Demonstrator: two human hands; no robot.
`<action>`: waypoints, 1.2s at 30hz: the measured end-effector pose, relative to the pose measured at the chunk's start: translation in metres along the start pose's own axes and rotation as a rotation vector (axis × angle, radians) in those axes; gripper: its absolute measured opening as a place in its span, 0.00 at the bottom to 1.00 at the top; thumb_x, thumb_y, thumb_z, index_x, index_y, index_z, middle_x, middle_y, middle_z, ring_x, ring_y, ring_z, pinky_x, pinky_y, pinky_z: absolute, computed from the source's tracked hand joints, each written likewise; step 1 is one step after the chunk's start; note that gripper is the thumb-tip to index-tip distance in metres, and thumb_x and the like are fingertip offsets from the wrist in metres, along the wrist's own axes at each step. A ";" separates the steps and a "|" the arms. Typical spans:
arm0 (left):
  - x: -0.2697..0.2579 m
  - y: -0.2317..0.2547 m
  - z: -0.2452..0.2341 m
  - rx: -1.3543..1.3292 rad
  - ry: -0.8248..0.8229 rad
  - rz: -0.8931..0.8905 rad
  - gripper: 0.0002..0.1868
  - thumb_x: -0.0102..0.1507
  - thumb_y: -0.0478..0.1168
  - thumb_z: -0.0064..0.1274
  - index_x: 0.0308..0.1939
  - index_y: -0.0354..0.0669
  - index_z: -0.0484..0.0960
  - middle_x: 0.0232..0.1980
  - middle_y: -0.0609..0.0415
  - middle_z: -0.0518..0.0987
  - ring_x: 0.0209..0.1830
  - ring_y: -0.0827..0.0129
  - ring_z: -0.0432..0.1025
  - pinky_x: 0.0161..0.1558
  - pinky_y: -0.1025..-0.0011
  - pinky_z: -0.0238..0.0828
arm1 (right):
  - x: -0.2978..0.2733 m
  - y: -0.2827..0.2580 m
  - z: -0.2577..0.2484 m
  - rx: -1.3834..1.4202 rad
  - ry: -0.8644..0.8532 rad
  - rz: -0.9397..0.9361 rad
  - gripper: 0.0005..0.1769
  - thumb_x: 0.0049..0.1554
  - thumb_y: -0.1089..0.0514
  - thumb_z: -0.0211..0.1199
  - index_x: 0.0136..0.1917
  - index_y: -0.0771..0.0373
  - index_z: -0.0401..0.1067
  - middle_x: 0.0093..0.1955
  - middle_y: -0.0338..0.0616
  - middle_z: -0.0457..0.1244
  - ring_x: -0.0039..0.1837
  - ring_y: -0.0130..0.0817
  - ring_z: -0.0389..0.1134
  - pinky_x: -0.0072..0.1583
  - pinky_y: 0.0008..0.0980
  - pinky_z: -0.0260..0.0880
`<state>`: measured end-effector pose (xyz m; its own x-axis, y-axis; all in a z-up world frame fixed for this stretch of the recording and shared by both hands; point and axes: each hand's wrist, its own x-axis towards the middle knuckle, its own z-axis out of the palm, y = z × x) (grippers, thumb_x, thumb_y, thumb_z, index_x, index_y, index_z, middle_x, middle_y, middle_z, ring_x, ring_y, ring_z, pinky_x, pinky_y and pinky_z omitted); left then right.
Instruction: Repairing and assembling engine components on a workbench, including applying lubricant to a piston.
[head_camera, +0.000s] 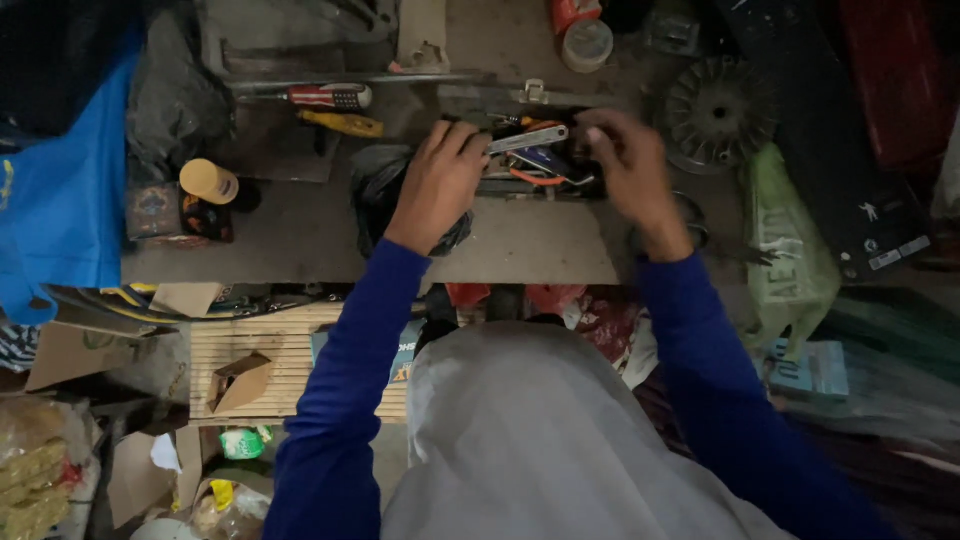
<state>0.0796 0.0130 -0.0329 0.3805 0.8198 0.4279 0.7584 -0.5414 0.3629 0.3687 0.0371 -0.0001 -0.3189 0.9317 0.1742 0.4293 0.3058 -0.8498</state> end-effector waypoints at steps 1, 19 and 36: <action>0.000 -0.001 0.001 -0.003 -0.002 0.003 0.14 0.68 0.35 0.58 0.56 0.33 0.80 0.57 0.45 0.74 0.60 0.50 0.66 0.62 0.55 0.70 | -0.006 -0.001 -0.001 -0.002 0.003 0.003 0.13 0.74 0.55 0.56 0.65 0.64 0.74 0.53 0.44 0.68 0.51 0.32 0.69 0.52 0.33 0.70; 0.002 0.004 -0.017 -0.113 0.041 -0.121 0.11 0.69 0.34 0.57 0.54 0.33 0.80 0.54 0.44 0.73 0.57 0.48 0.67 0.57 0.54 0.71 | -0.031 -0.027 -0.029 -0.417 0.102 -0.170 0.06 0.69 0.62 0.63 0.56 0.68 0.73 0.51 0.55 0.63 0.53 0.52 0.65 0.54 0.45 0.66; 0.021 0.033 -0.039 -0.379 0.041 0.024 0.18 0.70 0.40 0.60 0.62 0.39 0.78 0.58 0.46 0.75 0.58 0.53 0.69 0.58 0.58 0.69 | -0.040 -0.008 -0.011 0.279 0.249 0.278 0.14 0.72 0.51 0.57 0.53 0.64 0.71 0.42 0.33 0.62 0.45 0.21 0.61 0.49 0.27 0.63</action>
<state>0.0922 0.0052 0.0206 0.3682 0.8022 0.4699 0.4975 -0.5970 0.6294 0.3872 -0.0004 0.0049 0.0028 1.0000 0.0060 0.2151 0.0052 -0.9766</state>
